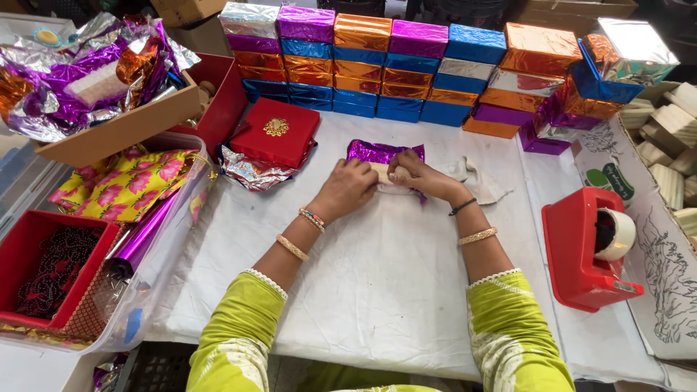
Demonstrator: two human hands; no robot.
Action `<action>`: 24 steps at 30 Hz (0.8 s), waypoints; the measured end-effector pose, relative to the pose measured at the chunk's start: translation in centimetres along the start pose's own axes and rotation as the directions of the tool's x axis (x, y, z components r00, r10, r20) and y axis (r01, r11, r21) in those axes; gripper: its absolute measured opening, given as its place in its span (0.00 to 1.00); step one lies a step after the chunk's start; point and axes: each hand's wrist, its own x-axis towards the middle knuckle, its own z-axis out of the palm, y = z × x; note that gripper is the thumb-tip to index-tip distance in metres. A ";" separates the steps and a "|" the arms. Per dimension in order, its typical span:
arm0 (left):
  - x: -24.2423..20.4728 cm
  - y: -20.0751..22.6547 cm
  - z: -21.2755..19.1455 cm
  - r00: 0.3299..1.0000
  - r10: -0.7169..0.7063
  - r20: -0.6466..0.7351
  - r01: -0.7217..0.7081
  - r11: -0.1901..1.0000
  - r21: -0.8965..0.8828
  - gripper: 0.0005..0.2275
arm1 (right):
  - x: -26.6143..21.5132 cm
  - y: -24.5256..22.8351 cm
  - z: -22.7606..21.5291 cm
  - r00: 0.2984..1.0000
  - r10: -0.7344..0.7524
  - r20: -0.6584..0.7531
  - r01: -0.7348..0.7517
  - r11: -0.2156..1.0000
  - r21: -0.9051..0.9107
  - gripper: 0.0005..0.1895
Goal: The person wraps small rectangular boxes with shiny metallic foil sheets in purple, silver, and blue. They fold the foil around each box, tuck the edges, and secure the package with clear tape from a red dispenser. Wrapped boxes are stacked in rows on the table.
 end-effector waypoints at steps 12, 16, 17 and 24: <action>2.0 -5.6 3.6 0.970 -0.237 0.058 0.228 0.795 -0.562 0.08 | -0.5 -0.9 -0.7 0.996 0.043 -0.081 -0.062 0.968 -0.242 0.23; 1.7 -5.6 1.8 0.881 -0.320 0.349 0.473 0.599 -0.646 0.11 | -0.6 0.5 -1.5 0.993 0.098 -0.061 -0.109 0.971 -0.211 0.16; 1.6 -5.1 0.7 0.886 -0.253 0.388 0.462 0.520 -0.719 0.16 | -0.5 1.3 -1.6 0.996 0.040 -0.086 -0.054 0.983 -0.177 0.15; -0.1 -7.5 1.2 0.883 -0.123 0.453 0.469 0.249 -0.847 0.17 | -0.6 2.1 -1.5 0.988 0.082 -0.135 -0.085 0.996 -0.019 0.12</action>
